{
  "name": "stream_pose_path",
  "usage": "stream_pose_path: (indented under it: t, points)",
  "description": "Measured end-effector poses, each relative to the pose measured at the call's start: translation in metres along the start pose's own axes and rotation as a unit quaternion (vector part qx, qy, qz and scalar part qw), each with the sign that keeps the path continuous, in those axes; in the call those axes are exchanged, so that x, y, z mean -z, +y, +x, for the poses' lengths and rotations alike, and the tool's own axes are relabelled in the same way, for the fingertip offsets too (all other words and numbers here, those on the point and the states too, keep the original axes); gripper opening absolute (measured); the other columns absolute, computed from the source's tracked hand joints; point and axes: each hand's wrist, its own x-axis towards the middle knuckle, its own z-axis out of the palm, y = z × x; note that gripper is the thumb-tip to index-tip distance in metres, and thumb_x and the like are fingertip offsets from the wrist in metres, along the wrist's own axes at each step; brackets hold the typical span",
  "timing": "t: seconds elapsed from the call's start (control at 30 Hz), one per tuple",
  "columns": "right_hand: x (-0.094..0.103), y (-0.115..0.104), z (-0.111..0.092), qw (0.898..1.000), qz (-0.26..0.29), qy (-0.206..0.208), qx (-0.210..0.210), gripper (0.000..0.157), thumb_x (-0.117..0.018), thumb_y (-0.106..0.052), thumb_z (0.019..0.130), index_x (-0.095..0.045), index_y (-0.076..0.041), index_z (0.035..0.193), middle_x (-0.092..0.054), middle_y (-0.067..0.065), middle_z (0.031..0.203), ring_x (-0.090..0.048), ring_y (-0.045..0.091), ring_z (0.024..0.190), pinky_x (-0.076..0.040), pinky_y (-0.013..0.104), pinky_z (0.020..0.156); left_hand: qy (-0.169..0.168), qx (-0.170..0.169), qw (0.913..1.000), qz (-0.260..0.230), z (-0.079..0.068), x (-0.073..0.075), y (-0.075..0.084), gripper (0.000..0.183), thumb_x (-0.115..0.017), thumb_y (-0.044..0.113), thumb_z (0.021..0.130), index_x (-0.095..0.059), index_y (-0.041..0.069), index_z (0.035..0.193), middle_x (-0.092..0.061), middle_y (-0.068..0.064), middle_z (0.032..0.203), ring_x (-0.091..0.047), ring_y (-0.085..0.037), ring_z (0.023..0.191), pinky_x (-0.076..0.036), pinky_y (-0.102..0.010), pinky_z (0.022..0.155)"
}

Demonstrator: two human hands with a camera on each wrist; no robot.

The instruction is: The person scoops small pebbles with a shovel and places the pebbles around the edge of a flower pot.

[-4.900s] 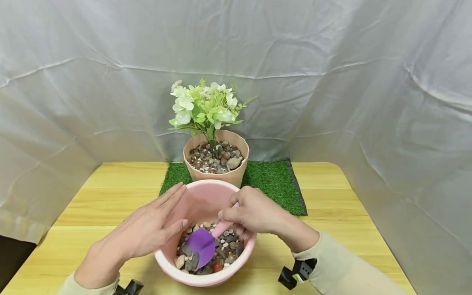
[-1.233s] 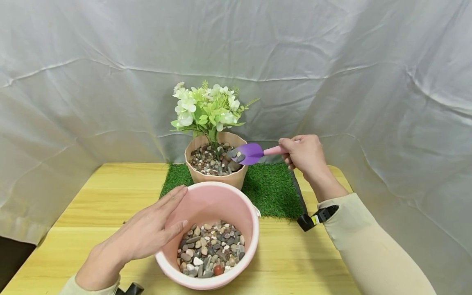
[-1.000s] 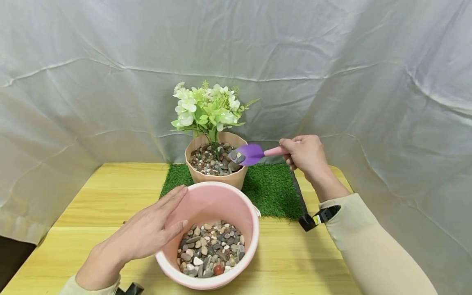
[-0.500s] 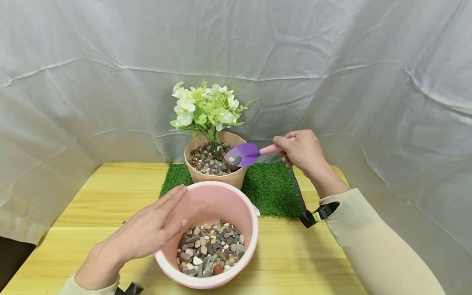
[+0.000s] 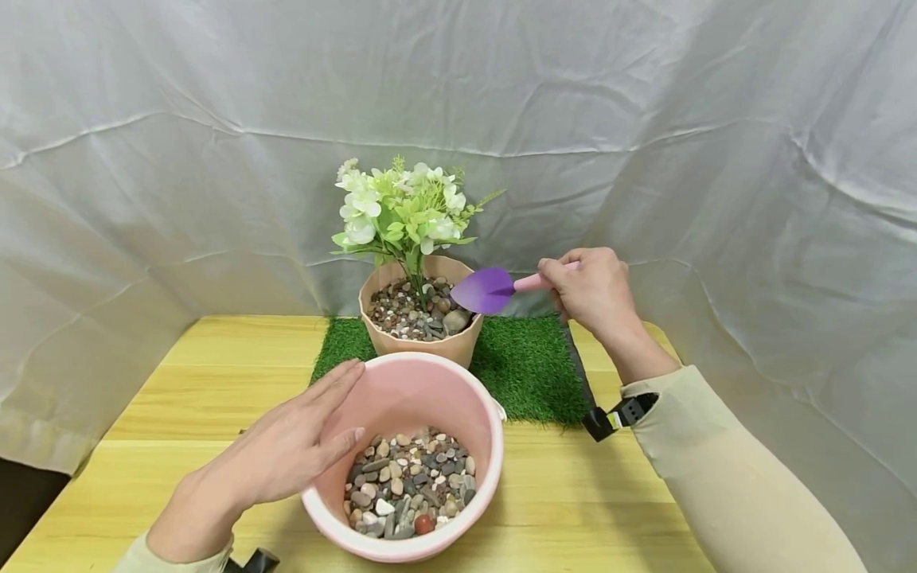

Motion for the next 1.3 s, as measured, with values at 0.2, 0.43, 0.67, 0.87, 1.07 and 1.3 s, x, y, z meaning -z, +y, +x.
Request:
stream_pose_path:
  t: [0.2, 0.43, 0.67, 0.87, 1.07, 1.3]
  points:
    - [-0.002, -0.002, -0.002, 1.000, -0.010, 0.004, 0.004, 0.043, -0.064, -0.046, 0.101, -0.079, -0.010, 0.083, -0.079, -0.011, 0.075, -0.062, 0.020, 0.054, -0.045, 0.032, 0.044, 0.001, -0.004, 1.0000, 0.002, 0.000, 0.000, -0.001, 0.079, -0.057, 0.044, 0.106, -0.022, 0.010, 0.169, -0.016, -0.006, 0.178, -0.026, -0.029, 0.160, -0.029, -0.052, 0.130]
    - [-0.006, -0.012, -0.015, 1.000, 0.031, 0.000, -0.003, 0.040, -0.066, -0.044, 0.101, -0.079, -0.009, 0.088, -0.079, -0.004, 0.075, -0.062, 0.018, 0.055, -0.050, 0.031, 0.046, 0.002, -0.004, 1.0000, 0.001, -0.001, -0.001, -0.001, 0.079, -0.056, 0.043, 0.106, -0.021, 0.011, 0.169, -0.015, -0.005, 0.178, -0.026, -0.030, 0.161, -0.029, -0.052, 0.130]
    - [-0.006, -0.021, -0.041, 0.997, 0.068, -0.037, 0.015, 0.041, -0.072, -0.041, 0.099, -0.075, -0.004, 0.083, -0.071, -0.002, 0.061, -0.057, 0.017, 0.046, -0.050, 0.032, 0.043, 0.002, -0.004, 1.0000, 0.001, -0.001, -0.001, -0.001, 0.080, -0.056, 0.045, 0.106, -0.021, 0.011, 0.169, -0.015, -0.004, 0.178, -0.026, -0.029, 0.160, -0.029, -0.052, 0.130]
    - [-0.002, -0.028, -0.067, 0.989, 0.061, -0.126, 0.054, 0.027, -0.075, -0.032, 0.097, -0.079, -0.007, 0.088, -0.064, 0.002, 0.058, -0.053, 0.017, 0.045, -0.048, 0.032, 0.040, 0.001, -0.007, 1.0000, 0.003, -0.001, 0.000, -0.001, 0.079, -0.055, 0.045, 0.106, -0.022, 0.009, 0.168, -0.014, -0.005, 0.177, -0.026, -0.030, 0.161, -0.029, -0.052, 0.129]
    - [-0.015, -0.037, -0.090, 0.976, -0.013, -0.195, 0.094, 0.014, -0.078, -0.031, 0.094, -0.080, -0.018, 0.088, -0.064, -0.001, 0.059, -0.049, 0.011, 0.047, -0.042, 0.027, 0.040, 0.000, -0.004, 1.0000, 0.001, 0.000, 0.000, 0.000, 0.081, -0.055, 0.046, 0.106, -0.020, 0.010, 0.169, -0.014, -0.004, 0.178, -0.026, -0.029, 0.160, -0.029, -0.052, 0.129]
    - [-0.039, -0.038, -0.102, 0.957, -0.093, -0.234, 0.143, 0.019, -0.081, -0.043, 0.092, -0.079, -0.024, 0.092, -0.073, -0.011, 0.074, -0.059, 0.010, 0.058, -0.052, 0.028, 0.050, 0.002, -0.002, 1.0000, -0.003, 0.000, 0.000, -0.001, 0.081, -0.057, 0.045, 0.106, -0.021, 0.010, 0.169, -0.014, -0.004, 0.177, -0.027, -0.030, 0.160, -0.029, -0.053, 0.129]
